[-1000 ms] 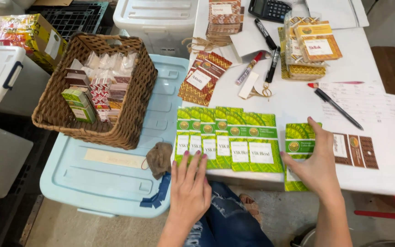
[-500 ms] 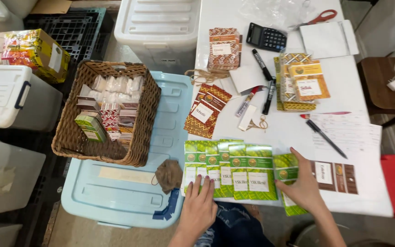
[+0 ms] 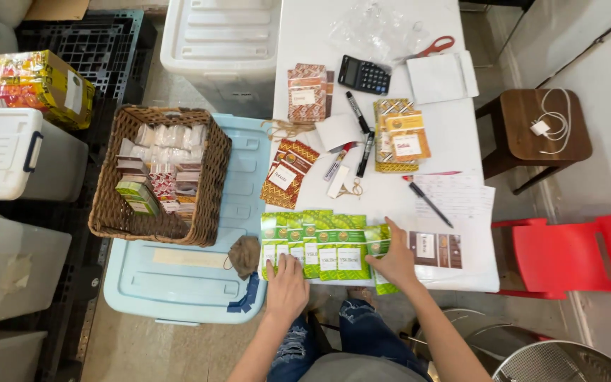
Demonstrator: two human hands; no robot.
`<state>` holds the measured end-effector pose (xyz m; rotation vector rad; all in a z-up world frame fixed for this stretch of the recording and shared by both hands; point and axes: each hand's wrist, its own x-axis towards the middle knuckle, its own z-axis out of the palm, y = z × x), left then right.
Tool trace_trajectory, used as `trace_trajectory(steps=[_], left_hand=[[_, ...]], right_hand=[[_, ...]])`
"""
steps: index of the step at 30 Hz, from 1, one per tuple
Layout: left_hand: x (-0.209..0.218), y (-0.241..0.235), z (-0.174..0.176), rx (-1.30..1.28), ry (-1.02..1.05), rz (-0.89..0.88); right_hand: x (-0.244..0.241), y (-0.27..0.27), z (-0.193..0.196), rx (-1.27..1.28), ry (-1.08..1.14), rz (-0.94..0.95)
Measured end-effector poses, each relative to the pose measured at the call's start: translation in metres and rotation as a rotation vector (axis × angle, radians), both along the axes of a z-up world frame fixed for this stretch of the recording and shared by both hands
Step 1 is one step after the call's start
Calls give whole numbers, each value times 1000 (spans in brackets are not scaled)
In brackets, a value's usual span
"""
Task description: The person organizes and sorts various green and brown coffee pouches, placing them into a wicker basket and arranging them on a table. The person handles the pouches individually, checking their labels and grouping them together before putting them into the basket.
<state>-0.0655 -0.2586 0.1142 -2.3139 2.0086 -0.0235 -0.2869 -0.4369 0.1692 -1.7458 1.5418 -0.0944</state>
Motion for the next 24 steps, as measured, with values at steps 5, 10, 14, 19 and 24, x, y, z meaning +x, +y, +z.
trace_trajectory(steps=[5,10,14,19,24], left_hand=[[-39,-35,75,161,166,-73],[-66,-43,60,49,186,-265],[-70,-54,55,113,300,-266],[-82,-79,72,153,1011,29],[-98,-98,78,182,1568,429]], right_hand=[[2,-6,11,68,-68,-52],[2,-8,10,78,-102,-127],[0,-13,13,61,-187,-146],[-10,-20,-7,-79,-321,-203],[-11,-16,32,150,-588,-276]])
